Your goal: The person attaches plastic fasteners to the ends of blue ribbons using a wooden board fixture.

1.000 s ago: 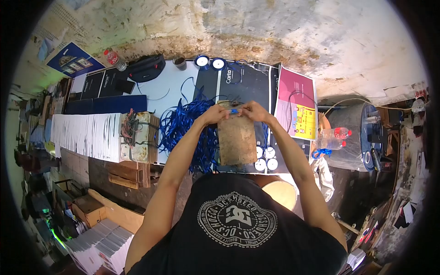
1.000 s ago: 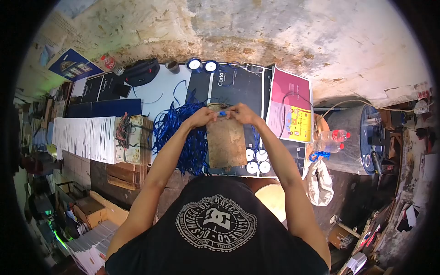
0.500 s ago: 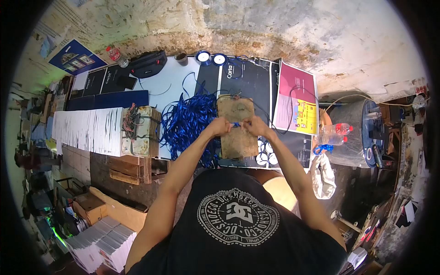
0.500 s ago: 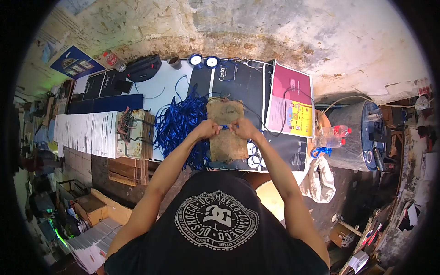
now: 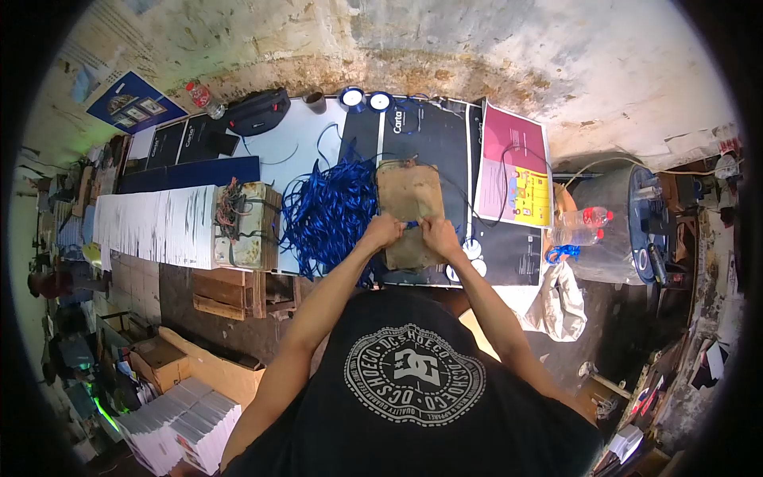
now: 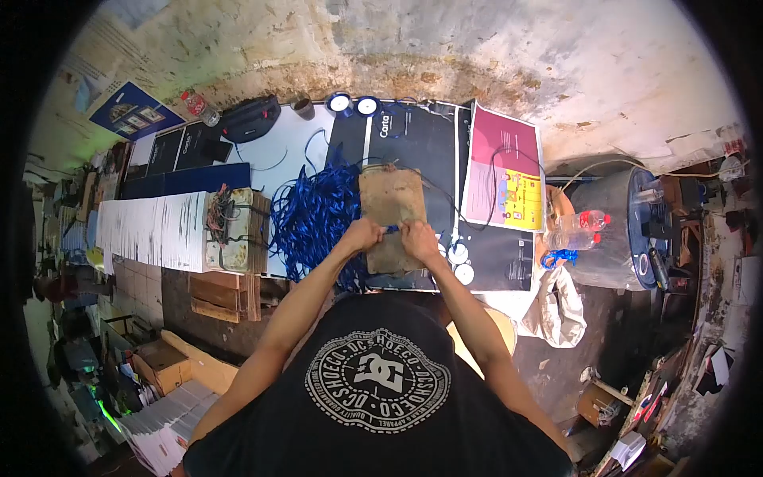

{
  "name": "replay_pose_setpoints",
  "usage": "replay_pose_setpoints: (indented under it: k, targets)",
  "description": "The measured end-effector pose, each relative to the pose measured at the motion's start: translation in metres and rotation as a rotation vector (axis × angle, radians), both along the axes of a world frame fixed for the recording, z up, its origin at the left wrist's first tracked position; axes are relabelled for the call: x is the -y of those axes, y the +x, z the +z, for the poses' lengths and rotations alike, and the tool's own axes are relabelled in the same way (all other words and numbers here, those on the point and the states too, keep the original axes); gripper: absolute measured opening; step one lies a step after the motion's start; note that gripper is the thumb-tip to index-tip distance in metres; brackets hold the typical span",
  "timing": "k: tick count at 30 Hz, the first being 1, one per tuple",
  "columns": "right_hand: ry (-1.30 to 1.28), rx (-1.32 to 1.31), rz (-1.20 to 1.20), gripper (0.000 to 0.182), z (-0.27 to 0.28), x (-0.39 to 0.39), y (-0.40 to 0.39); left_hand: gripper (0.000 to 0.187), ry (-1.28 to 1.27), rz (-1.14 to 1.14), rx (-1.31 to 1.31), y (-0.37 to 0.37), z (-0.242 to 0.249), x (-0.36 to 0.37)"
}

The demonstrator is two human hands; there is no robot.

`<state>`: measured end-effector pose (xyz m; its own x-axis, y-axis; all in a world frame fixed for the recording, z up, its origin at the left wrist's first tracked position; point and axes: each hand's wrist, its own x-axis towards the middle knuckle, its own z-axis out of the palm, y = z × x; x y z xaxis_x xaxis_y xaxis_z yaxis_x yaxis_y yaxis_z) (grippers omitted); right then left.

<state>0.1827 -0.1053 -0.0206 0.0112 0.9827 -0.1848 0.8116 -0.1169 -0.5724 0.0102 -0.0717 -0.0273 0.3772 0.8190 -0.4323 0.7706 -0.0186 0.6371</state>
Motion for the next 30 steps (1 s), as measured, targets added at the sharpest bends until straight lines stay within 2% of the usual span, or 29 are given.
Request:
replay_pose_setpoints:
  k: [4, 7, 10, 12, 16, 19, 25, 28, 30]
  targets:
    - [0.004, 0.039, -0.081, 0.031, 0.011, -0.054, -0.007, 0.031, 0.291, -0.154, -0.228, 0.009, -0.011, -0.058]
    - [0.046, 0.044, -0.127, 0.031, 0.028, -0.086, -0.012, 0.031, 0.289, 0.125, -0.185, 0.015, 0.003, -0.088]
    - [0.074, 0.035, -0.127, 0.031, 0.027, -0.102, -0.015, 0.033, 0.251, 0.227, -0.125, 0.016, 0.006, -0.1]
    - [0.018, 0.031, -0.141, 0.03, 0.023, -0.104, -0.017, 0.035, 0.297, 0.178, -0.155, 0.016, -0.009, -0.101]
    - [-0.059, 0.03, -0.143, 0.029, 0.007, -0.096, -0.014, 0.04, 0.312, -0.08, -0.299, 0.014, -0.027, -0.093]
    - [-0.076, 0.051, -0.126, 0.028, 0.004, -0.081, -0.013, 0.037, 0.177, -0.057, -0.274, 0.013, -0.022, -0.074]
    - [-0.127, 0.059, -0.037, 0.027, 0.008, -0.047, -0.009, 0.037, 0.109, -0.117, -0.318, 0.012, -0.023, -0.043]
    - [-0.11, 0.058, -0.006, 0.026, 0.006, -0.018, -0.007, 0.039, 0.005, -0.17, -0.231, 0.006, -0.002, -0.017]
    - [-0.07, 0.045, 0.028, 0.026, 0.008, 0.003, -0.005, 0.037, -0.08, -0.094, -0.117, 0.001, 0.013, 0.008]
